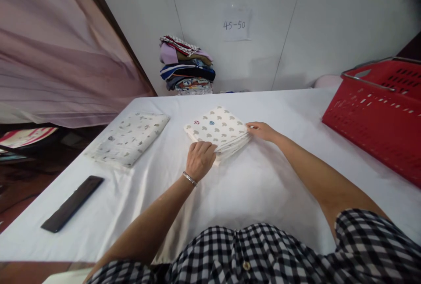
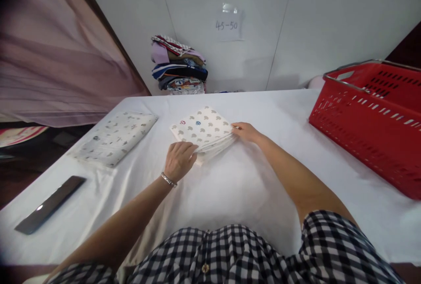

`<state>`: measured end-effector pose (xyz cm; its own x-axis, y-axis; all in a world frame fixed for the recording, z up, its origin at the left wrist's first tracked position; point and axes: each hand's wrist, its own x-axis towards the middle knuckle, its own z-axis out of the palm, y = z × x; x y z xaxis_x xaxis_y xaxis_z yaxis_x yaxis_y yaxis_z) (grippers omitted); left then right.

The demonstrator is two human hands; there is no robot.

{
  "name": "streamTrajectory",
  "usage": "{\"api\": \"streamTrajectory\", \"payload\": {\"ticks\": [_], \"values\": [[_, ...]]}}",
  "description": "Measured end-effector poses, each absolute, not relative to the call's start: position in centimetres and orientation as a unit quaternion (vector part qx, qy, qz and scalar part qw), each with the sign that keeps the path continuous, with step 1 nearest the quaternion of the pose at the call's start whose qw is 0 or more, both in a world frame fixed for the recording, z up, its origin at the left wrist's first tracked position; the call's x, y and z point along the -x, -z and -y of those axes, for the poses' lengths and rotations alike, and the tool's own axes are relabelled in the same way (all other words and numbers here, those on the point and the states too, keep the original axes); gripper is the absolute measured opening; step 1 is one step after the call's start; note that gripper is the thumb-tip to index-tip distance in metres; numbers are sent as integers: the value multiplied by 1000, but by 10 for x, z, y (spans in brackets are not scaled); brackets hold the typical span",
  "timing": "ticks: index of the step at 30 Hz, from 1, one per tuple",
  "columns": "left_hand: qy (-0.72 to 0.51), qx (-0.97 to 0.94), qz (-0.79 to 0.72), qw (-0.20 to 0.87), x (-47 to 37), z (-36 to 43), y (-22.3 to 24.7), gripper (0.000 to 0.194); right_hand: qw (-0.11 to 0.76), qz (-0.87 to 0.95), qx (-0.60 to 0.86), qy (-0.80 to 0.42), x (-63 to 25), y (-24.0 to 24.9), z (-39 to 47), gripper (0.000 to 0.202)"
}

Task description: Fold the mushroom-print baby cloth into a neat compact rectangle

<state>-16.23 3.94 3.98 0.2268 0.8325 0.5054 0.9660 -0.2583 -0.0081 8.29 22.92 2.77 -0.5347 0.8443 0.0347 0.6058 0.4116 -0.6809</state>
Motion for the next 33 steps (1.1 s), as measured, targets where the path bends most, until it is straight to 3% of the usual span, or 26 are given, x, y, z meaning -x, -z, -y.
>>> {"api": "streamTrajectory", "payload": {"ticks": [5, 10, 14, 17, 23, 26, 28, 30, 33], "values": [[152, 809, 548, 147, 153, -32, -23, 18, 170, 734, 526, -394, -74, -33, -234, 41], [178, 793, 559, 167, 163, -35, -33, 19, 181, 687, 535, -458, -66, -40, -240, 20], [215, 781, 558, 179, 164, -42, -41, 22, 225, 652, 548, -474, -65, -43, -242, 14], [167, 810, 539, 159, 153, -40, -27, 20, 195, 641, 569, -476, -69, -36, -239, 7], [156, 806, 547, 166, 146, -31, -13, 21, 140, 668, 571, -456, -77, -24, -236, 14], [180, 793, 552, 184, 149, -31, -15, 21, 111, 713, 573, -389, -76, -27, -238, 29], [188, 789, 554, 186, 148, -32, -13, 19, 116, 775, 559, -271, -71, -31, -235, 42], [185, 790, 556, 179, 146, -33, -8, 19, 161, 836, 500, -157, -61, -34, -226, 49], [185, 789, 560, 170, 143, -34, -2, 20, 231, 894, 368, -106, -41, -33, -205, 48]]}}
